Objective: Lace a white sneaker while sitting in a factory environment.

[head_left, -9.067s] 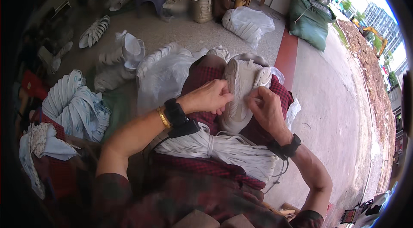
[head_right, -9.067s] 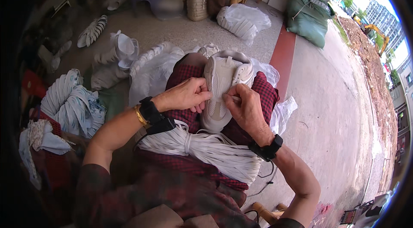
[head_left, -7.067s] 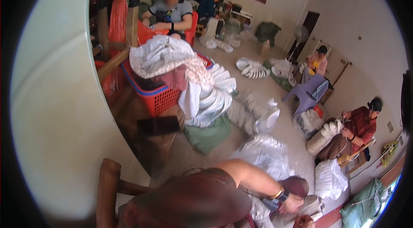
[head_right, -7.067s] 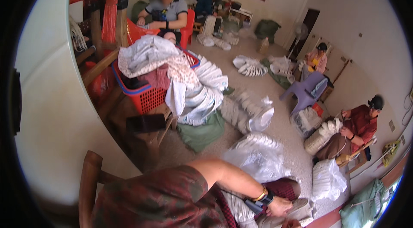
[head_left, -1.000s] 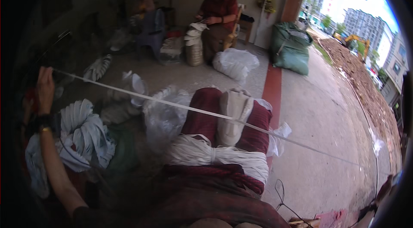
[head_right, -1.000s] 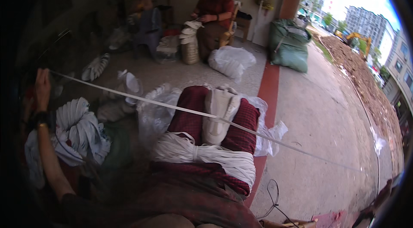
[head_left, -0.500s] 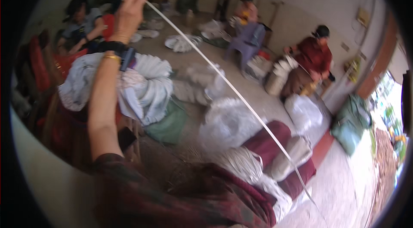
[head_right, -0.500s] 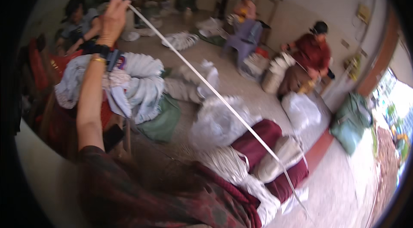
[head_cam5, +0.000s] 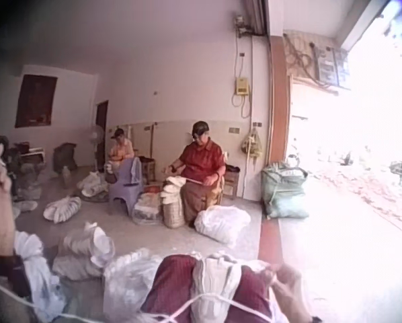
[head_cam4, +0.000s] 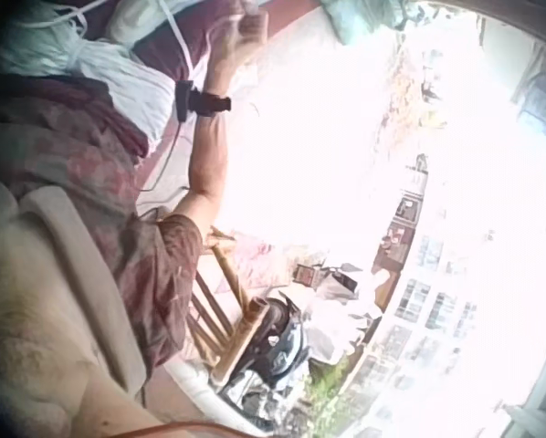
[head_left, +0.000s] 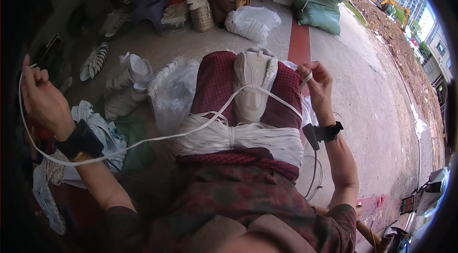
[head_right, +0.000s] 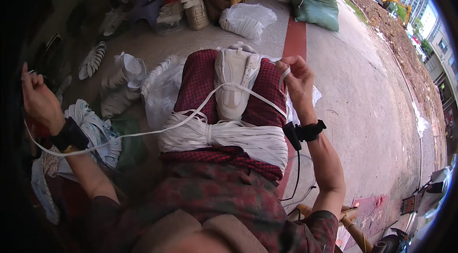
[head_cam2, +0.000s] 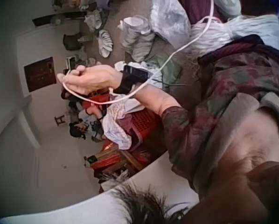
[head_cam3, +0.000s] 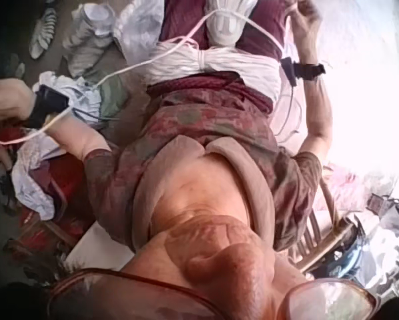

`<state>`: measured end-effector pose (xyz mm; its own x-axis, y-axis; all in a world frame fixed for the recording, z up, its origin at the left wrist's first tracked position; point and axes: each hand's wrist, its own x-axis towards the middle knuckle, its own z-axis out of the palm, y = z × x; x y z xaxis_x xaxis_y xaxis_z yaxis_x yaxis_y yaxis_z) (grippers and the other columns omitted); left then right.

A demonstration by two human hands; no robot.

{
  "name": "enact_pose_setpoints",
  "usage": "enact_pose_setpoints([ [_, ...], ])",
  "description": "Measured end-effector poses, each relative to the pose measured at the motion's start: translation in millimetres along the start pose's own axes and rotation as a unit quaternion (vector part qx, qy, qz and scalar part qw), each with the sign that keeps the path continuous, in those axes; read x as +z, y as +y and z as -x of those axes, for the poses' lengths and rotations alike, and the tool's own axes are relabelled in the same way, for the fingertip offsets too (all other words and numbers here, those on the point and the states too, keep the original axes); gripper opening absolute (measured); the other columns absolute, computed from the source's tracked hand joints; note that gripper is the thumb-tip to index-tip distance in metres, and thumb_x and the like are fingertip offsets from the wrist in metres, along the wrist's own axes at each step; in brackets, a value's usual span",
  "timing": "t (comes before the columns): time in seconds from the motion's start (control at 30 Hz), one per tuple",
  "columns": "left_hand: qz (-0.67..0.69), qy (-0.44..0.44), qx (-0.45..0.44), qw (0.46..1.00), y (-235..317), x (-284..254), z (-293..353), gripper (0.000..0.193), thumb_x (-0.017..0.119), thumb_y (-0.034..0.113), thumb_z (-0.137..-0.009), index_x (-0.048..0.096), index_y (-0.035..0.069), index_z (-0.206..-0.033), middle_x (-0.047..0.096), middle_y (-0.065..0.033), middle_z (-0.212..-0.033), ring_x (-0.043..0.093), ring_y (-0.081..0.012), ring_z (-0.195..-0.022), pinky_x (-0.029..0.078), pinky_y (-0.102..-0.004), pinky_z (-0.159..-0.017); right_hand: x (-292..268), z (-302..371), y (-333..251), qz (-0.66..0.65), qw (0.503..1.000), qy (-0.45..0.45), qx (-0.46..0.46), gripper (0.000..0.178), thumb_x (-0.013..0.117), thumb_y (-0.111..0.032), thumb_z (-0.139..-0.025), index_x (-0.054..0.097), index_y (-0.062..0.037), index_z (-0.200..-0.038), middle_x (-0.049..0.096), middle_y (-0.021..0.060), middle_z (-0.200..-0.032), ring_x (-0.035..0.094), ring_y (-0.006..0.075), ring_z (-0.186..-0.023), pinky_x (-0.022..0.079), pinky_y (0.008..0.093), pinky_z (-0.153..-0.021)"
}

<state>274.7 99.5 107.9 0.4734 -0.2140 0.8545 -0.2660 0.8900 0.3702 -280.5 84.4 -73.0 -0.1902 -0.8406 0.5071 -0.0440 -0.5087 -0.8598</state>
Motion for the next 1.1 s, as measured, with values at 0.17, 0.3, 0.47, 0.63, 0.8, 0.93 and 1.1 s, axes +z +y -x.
enact_pose_setpoints([
  [0.17, 0.059, -0.218, -0.299, 0.927, -38, 114, 192, 0.025, 0.061, 0.009, -0.097, 0.067, -0.002, -0.118, 0.059, 0.0004, -0.083, 0.049, -0.0049, -0.069, 0.04, -0.02, -0.065, 55, 31, 45, -0.047, 0.982, -0.123, 0.138, 0.006, 0.064, -0.004, -0.094, 0.058, -0.0018, -0.093, 0.066, 0.0026, -0.088, 0.063, 0.008, -0.081, 0.052, 0.0236, -0.074],
  [0.3, 0.069, -0.36, -0.454, 0.812, -51, 148, 261, 0.023, 0.066, 0.014, -0.095, 0.07, 0.0, -0.113, 0.065, -0.0013, -0.088, 0.054, -0.0043, -0.073, 0.044, -0.0195, -0.069, 59, 38, 28, 0.04, 0.97, -0.17, 0.172, 0.005, 0.059, -0.001, -0.094, 0.055, -0.003, -0.094, 0.064, 0.002, -0.088, 0.062, 0.0095, -0.081, 0.052, 0.0246, -0.07],
  [0.47, 0.07, -0.384, -0.504, 0.77, -71, 161, 289, 0.019, 0.068, 0.013, -0.094, 0.071, 0.001, -0.108, 0.071, -0.0042, -0.091, 0.064, -0.0067, -0.077, 0.052, -0.0208, -0.069, 60, 37, 40, -0.029, 0.986, -0.057, 0.155, 0.009, 0.065, -0.004, -0.094, 0.056, -0.0028, -0.094, 0.063, 0.0006, -0.079, 0.057, 0.0048, -0.07, 0.048, 0.0221, -0.059],
  [0.63, 0.045, -0.422, -0.509, 0.749, -72, 159, 296, 0.016, 0.068, 0.011, -0.093, 0.071, 0.0, -0.104, 0.071, -0.0037, -0.088, 0.064, -0.006, -0.076, 0.053, -0.0206, -0.068, 59, 38, 44, 0.097, 0.983, -0.091, 0.125, 0.009, 0.067, -0.002, -0.091, 0.058, -0.0025, -0.088, 0.063, 0.0005, -0.076, 0.057, 0.0046, -0.07, 0.049, 0.022, -0.061],
  [0.8, 0.04, -0.426, -0.477, 0.768, -68, 158, 300, 0.015, 0.067, 0.008, -0.091, 0.072, -0.002, -0.102, 0.072, -0.0037, -0.085, 0.064, -0.0052, -0.074, 0.052, -0.0209, -0.066, 59, 33, 42, 0.068, 0.98, -0.104, 0.156, 0.013, 0.071, -0.004, -0.088, 0.058, -0.0034, -0.085, 0.061, -0.0029, -0.074, 0.057, 0.005, -0.068, 0.049, 0.0232, -0.06],
  [0.93, -0.012, -0.43, -0.433, 0.792, -64, 158, 301, 0.015, 0.069, 0.007, -0.089, 0.071, -0.003, -0.1, 0.072, -0.0041, -0.085, 0.064, -0.0055, -0.074, 0.053, -0.022, -0.066, 72, 19, 33, 0.081, 0.973, -0.093, 0.194, 0.012, 0.069, 0.0, -0.083, 0.058, -0.0012, -0.083, 0.06, 0.001, -0.069, 0.058, 0.0079, -0.065, 0.049, 0.0269, -0.059],
  [1.1, 0.011, -0.433, -0.411, 0.802, -56, 164, 312, 0.015, 0.07, 0.004, -0.087, 0.063, -0.001, -0.099, 0.067, -0.0011, -0.087, 0.062, -0.0044, -0.077, 0.052, -0.0208, -0.07, 74, 9, 31, 0.266, 0.949, -0.163, 0.048, 0.011, 0.066, 0.003, -0.073, 0.062, 0.001, -0.084, 0.065, 0.0107, -0.069, 0.063, 0.0182, -0.061, 0.05, 0.0323, -0.059],
])
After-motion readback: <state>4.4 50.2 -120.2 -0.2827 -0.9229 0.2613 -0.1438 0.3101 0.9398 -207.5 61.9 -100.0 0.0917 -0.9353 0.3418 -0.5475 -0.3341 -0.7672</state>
